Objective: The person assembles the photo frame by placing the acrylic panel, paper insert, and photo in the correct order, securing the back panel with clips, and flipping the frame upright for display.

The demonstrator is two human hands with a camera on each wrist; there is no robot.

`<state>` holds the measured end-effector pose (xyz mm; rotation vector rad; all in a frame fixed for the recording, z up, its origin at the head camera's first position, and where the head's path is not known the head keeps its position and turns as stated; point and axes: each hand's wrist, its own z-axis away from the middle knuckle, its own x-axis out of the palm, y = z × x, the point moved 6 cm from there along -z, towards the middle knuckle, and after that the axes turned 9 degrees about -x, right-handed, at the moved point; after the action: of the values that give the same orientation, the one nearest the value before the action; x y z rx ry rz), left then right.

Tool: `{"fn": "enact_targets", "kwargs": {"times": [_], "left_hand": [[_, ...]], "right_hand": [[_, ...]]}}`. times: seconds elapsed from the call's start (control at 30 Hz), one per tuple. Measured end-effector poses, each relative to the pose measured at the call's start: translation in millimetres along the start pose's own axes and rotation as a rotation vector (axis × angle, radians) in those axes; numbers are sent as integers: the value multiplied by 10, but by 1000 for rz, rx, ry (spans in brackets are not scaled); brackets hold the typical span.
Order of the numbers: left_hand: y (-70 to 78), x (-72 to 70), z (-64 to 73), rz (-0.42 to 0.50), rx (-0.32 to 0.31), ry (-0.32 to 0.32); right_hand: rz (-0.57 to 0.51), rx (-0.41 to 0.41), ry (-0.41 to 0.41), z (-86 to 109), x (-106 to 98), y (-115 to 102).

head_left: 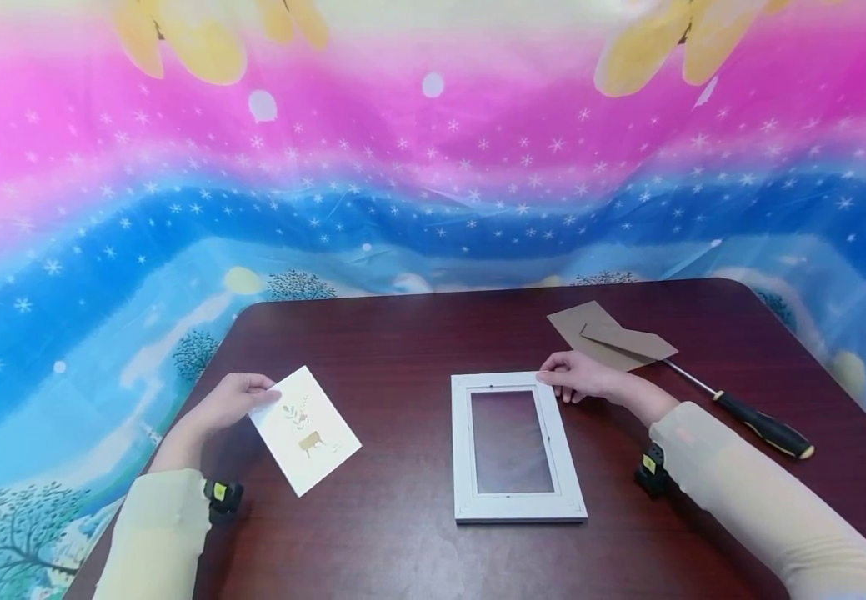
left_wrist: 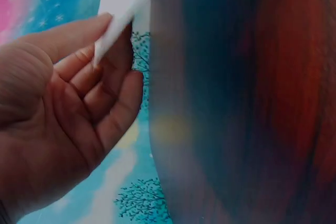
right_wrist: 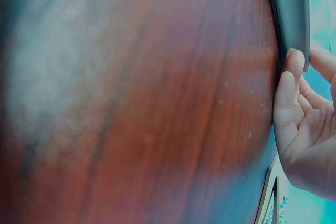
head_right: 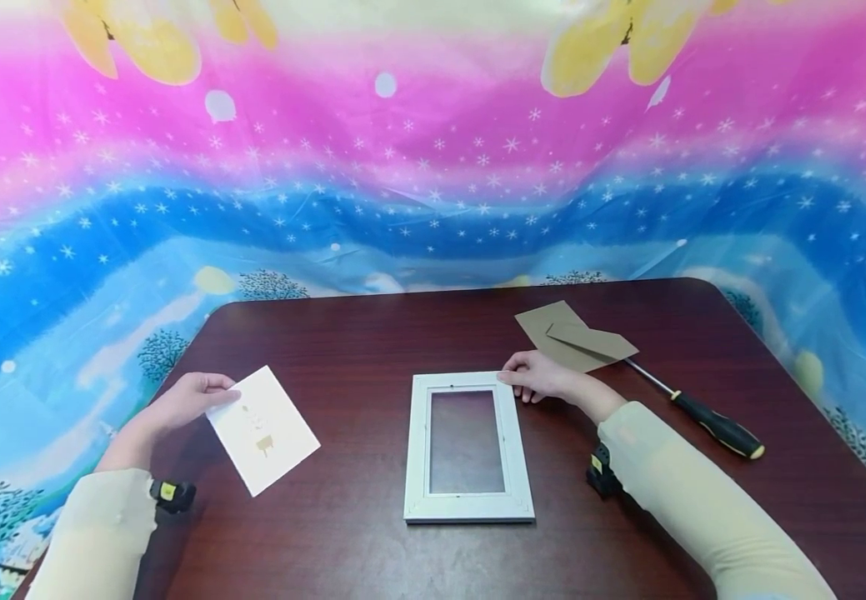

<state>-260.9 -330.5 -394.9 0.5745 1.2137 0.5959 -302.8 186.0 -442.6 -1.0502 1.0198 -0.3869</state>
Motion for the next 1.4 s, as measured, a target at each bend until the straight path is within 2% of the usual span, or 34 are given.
{"fn": "enact_targets", "kwargs": {"times": [0.2,0.3,0.5,0.73,0.93,1.07,1.2,1.4], "left_hand": [[130,-24,10,115,8,-44],[188,-39,21,156,7,-45],[314,-13,37,264,49,-61],[477,120,15,460,88,-101],[649,243,10,645,77,-109],[790,318,25,758,88,-155],[926,401,45,830,100,-214],[1110,555,82,877,125,-304]], "right_hand": [[-2,4,1,-4,-4,5],[2,-4,-4,-2,-5,-2],[-7,6,1,1,-2,1],[-1,-1,-1,-2,-2,9],[2,5,1,1,1,3],[-2,0,-2,1,8,0],[-6,-9,-4,12,11,-29],[-7,-5,-5,4,6,-10]]}}
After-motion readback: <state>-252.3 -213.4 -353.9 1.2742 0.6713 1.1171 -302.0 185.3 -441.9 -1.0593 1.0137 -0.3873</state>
